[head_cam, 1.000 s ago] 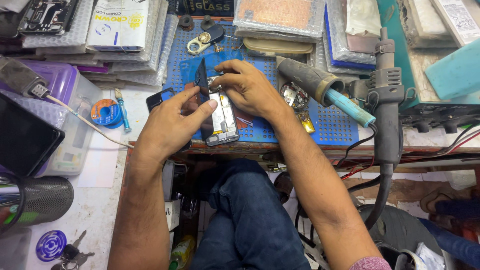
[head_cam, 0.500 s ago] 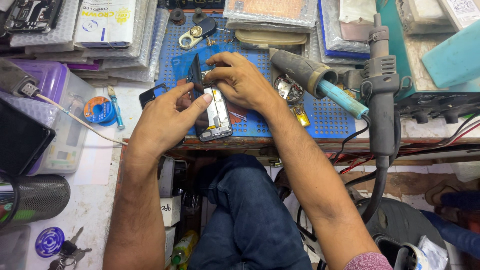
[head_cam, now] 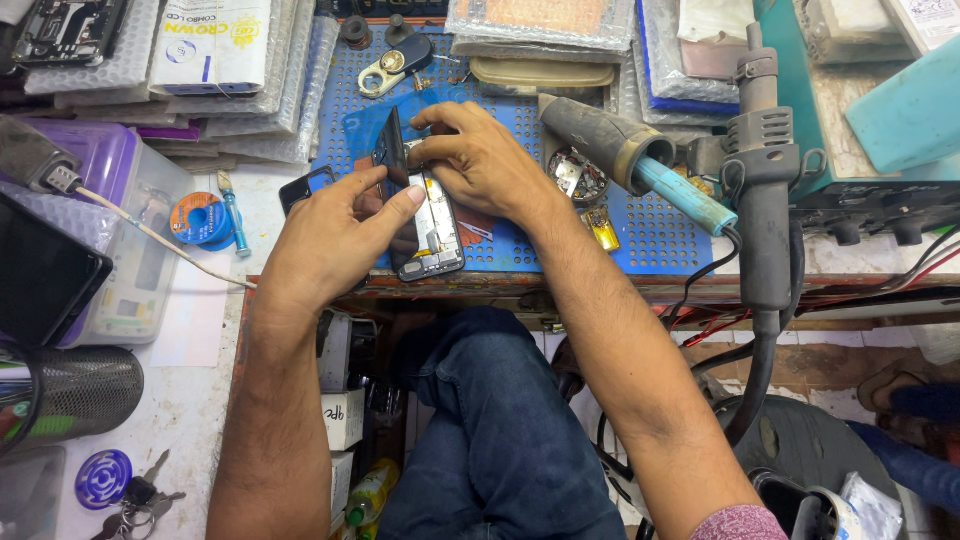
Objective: The person removes a battery from a disassembled smartphone, then assembles a different smartphone by attaching the back cover and connecting the battery. The person tests the device by unlocking the screen and connecting a charging cable.
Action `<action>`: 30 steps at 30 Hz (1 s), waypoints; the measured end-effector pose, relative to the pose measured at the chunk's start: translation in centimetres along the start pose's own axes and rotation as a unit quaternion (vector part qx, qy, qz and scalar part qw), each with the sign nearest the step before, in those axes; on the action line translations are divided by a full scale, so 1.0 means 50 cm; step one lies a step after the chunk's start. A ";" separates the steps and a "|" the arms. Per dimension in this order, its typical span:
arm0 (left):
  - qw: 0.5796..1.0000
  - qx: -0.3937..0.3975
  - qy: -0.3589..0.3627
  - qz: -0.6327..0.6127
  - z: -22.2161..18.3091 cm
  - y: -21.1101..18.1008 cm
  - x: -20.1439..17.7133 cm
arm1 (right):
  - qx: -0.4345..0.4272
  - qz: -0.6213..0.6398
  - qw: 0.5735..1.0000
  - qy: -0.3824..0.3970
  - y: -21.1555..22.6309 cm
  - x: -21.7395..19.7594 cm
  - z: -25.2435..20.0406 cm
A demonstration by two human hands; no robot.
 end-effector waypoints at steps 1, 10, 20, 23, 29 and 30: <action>1.000 -0.001 0.001 0.002 0.000 -0.001 0.000 | 0.003 -0.004 1.000 0.001 0.000 0.001 0.001; 0.999 0.024 -0.020 0.016 0.003 -0.018 -0.005 | -0.008 -0.056 0.998 0.015 0.027 0.000 0.015; 0.996 -0.033 0.033 -0.077 0.005 -0.009 0.013 | -0.064 -0.121 0.990 -0.019 0.048 0.000 0.023; 0.996 -0.041 0.033 -0.079 0.009 -0.007 0.012 | -0.064 -0.131 0.989 -0.029 0.042 -0.001 0.026; 0.996 -0.041 0.034 -0.074 0.004 -0.009 0.011 | -0.032 -0.087 0.995 -0.022 0.016 0.002 0.015; 0.998 -0.037 0.035 -0.047 0.001 -0.009 0.009 | -0.007 -0.059 0.998 -0.013 0.006 0.007 0.011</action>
Point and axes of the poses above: each hand's wrist, its own z-axis towards the middle knuckle, its own x-axis out of the palm, y = z × x, the point moved 9 cm from there along z, towards the middle knuckle, and after that the axes turned 13 degrees about -y, right-handed, at the moved point
